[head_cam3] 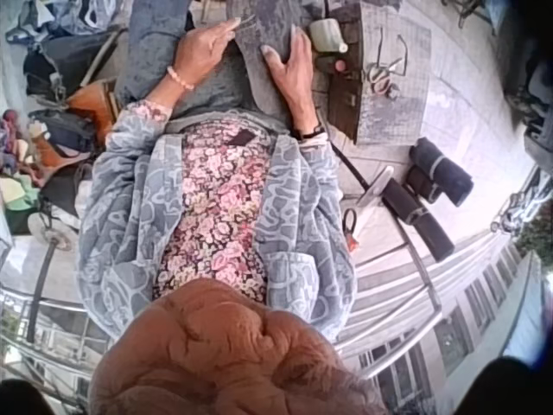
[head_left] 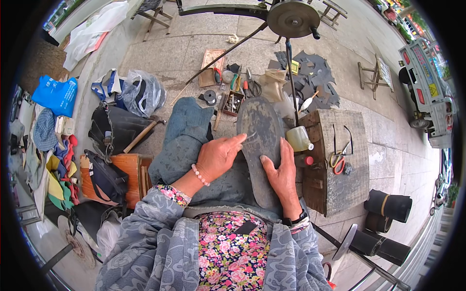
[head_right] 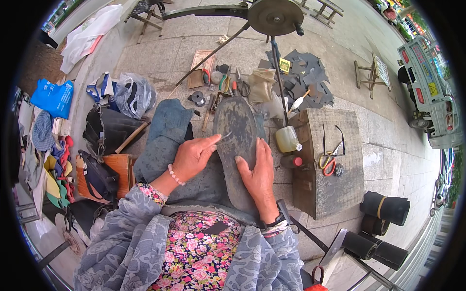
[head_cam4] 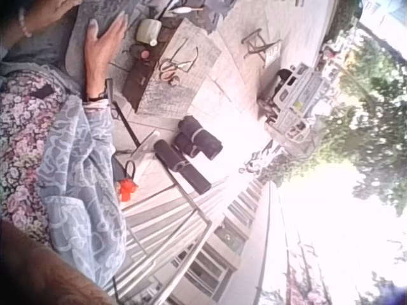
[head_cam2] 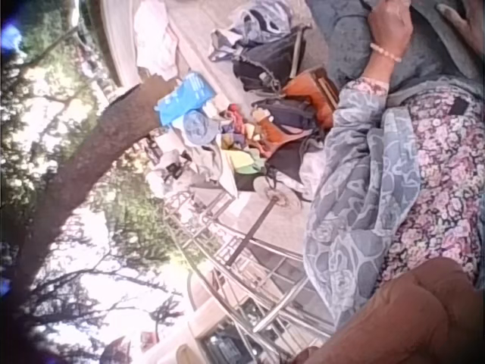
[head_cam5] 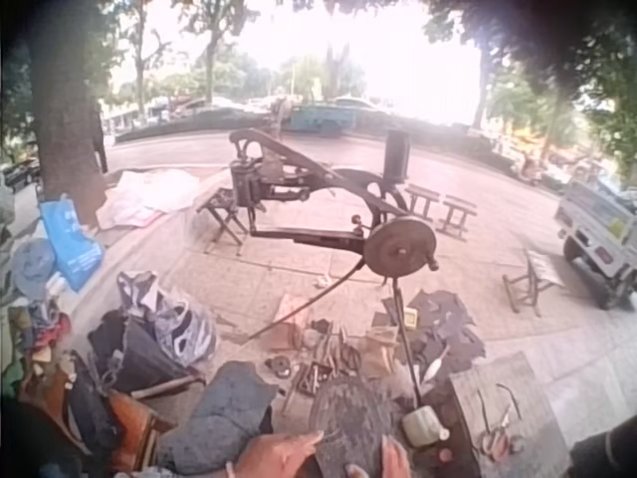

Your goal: Repairing a shoe sole by using tweezers to position material and stitching it with a manual hand-cranked sewing machine.

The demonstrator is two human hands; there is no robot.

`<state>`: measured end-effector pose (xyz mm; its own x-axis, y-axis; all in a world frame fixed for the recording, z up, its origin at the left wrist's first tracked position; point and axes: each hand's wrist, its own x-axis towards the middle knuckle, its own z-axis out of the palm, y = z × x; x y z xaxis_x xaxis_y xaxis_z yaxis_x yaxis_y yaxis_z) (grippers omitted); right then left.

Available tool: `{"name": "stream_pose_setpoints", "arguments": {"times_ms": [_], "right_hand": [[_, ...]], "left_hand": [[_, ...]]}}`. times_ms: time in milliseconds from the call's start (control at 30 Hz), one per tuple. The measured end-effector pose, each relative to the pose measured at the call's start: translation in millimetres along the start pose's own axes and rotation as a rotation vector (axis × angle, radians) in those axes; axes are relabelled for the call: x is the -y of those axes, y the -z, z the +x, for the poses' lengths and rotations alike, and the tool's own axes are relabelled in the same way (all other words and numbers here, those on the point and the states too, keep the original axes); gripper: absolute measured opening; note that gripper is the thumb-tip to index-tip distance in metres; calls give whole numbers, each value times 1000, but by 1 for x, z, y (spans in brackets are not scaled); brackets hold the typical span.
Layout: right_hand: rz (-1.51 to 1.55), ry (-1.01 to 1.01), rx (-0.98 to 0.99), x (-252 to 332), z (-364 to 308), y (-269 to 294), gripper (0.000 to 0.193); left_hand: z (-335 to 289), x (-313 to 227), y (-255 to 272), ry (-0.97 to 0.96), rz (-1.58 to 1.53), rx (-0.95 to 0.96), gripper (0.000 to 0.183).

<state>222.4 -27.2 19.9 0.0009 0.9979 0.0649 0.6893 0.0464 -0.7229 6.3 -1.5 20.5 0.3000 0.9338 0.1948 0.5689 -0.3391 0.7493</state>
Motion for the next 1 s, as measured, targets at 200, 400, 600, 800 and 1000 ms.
{"name": "stream_pose_setpoints", "arguments": {"times_ms": [200, 400, 600, 800, 1000], "right_hand": [[12, -2, 1, -2, -1, -1, 73], [32, 2, -8, -2, 0, -1, 72], [28, -8, -1, 2, 1, 0, 72], [37, -15, 0, 3, 0, 0, 72], [18, -10, -6, 2, 0, 1, 72]], "left_hand": [[-2, 5, -6, -52, -4, -59, 32], [-1, 8, -8, -35, 10, -97, 30], [1, 8, -7, 14, -88, -137, 28], [0, 8, -6, -31, -77, -106, 29], [-2, 6, -8, -29, -60, -9, 29]]}}
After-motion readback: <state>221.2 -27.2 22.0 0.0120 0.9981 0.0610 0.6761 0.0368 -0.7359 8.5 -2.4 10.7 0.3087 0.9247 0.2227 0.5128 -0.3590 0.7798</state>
